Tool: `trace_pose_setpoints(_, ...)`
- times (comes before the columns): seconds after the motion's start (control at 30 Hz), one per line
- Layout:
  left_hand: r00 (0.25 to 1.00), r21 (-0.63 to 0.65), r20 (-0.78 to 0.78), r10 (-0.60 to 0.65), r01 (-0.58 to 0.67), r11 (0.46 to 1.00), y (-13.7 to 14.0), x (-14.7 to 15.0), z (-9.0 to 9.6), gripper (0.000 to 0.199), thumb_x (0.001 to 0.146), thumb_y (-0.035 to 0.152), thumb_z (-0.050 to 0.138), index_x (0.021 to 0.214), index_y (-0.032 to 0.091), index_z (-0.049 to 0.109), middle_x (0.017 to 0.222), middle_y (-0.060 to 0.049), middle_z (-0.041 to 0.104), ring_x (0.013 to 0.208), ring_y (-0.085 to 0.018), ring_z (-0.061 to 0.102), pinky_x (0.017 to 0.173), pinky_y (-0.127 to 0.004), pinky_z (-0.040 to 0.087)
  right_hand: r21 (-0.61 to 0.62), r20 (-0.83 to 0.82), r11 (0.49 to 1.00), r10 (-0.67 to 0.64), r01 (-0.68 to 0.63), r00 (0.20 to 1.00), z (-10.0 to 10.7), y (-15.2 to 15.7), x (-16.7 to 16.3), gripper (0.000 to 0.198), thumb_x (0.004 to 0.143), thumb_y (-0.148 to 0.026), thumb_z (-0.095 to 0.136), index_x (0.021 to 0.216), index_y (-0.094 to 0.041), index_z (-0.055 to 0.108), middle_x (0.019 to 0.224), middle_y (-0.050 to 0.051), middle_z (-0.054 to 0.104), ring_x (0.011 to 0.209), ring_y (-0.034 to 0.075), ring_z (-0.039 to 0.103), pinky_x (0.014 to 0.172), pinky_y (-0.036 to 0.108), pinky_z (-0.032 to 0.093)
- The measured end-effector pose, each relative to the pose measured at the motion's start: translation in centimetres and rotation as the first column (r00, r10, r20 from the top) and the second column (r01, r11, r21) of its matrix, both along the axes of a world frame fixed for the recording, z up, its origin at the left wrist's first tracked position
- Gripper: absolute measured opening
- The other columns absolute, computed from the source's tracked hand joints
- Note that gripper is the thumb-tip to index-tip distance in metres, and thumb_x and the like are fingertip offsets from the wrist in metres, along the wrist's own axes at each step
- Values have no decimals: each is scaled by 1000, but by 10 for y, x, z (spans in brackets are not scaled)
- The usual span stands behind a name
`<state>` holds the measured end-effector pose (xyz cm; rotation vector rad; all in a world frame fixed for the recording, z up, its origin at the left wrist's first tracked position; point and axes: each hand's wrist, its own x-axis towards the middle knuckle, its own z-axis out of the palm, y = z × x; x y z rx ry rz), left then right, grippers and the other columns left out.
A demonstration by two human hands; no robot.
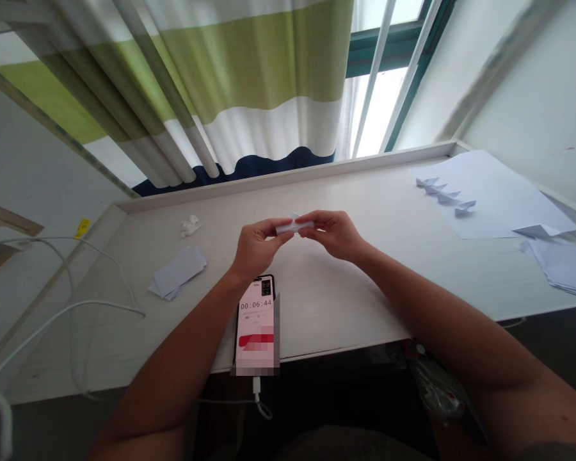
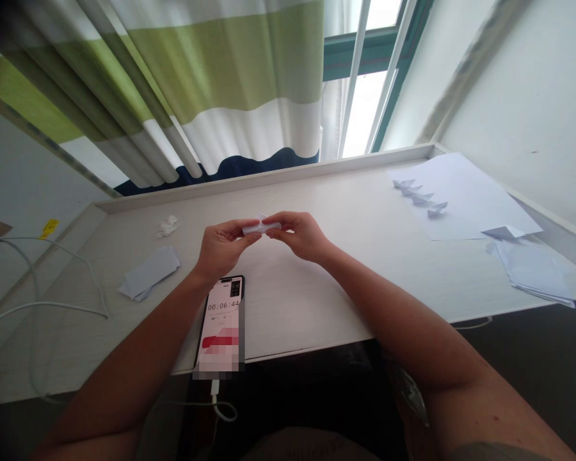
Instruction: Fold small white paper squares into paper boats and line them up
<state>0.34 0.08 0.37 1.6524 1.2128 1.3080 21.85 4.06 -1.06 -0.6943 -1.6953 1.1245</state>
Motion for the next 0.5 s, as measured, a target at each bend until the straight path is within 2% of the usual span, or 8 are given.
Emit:
trace_pose_setpoints(0.17,992,81,-122,28,-18,997,-2,1,1,23,89,39,86,109,27,89,109,-8,86,100,-26,78,97,-43,61,80,69,994,-80,74,994,0,-3,0,22,90,-43,85,101,-25,87,103,7,87,99,27,79,94,47,62)
trace_pose_setpoints(0.27,982,187,-177,59,-25,982,0,1,1,16,91,37,84,104,29,89,117,-9,84,113,-27,75,104,-45,58,103,105,990,-102,91,989,0,-3,0,21,93,-45,83,101,-25,86,101,7,86,95,26,78,91,46,62)
trace_pose_setpoints(0.33,979,238,-193,64,-17,971,1,0,0,13,92,36,83,102,30,89,119,-9,83,117,-28,73,108,-46,55,159,127,981,-131,110,983,0,-3,0,21,95,-46,81,99,-26,86,99,7,83,92,25,75,89,45,61)
trace_pose_setpoints(0.43,980,194,-195,44,-5,981,0,1,0,15,94,38,80,102,29,89,107,-7,86,101,-26,76,99,-44,58,252,120,956,-186,152,975,1,-2,0,22,94,-49,82,90,-27,83,102,8,80,94,26,72,89,46,60)
trace_pose_setpoints(0.5,982,144,-182,48,-21,989,-2,2,2,16,93,39,81,102,28,89,100,-6,86,91,-25,76,91,-41,60,241,112,958,-185,154,976,2,-2,0,25,94,-50,83,87,-26,81,100,8,79,93,26,72,89,46,60)
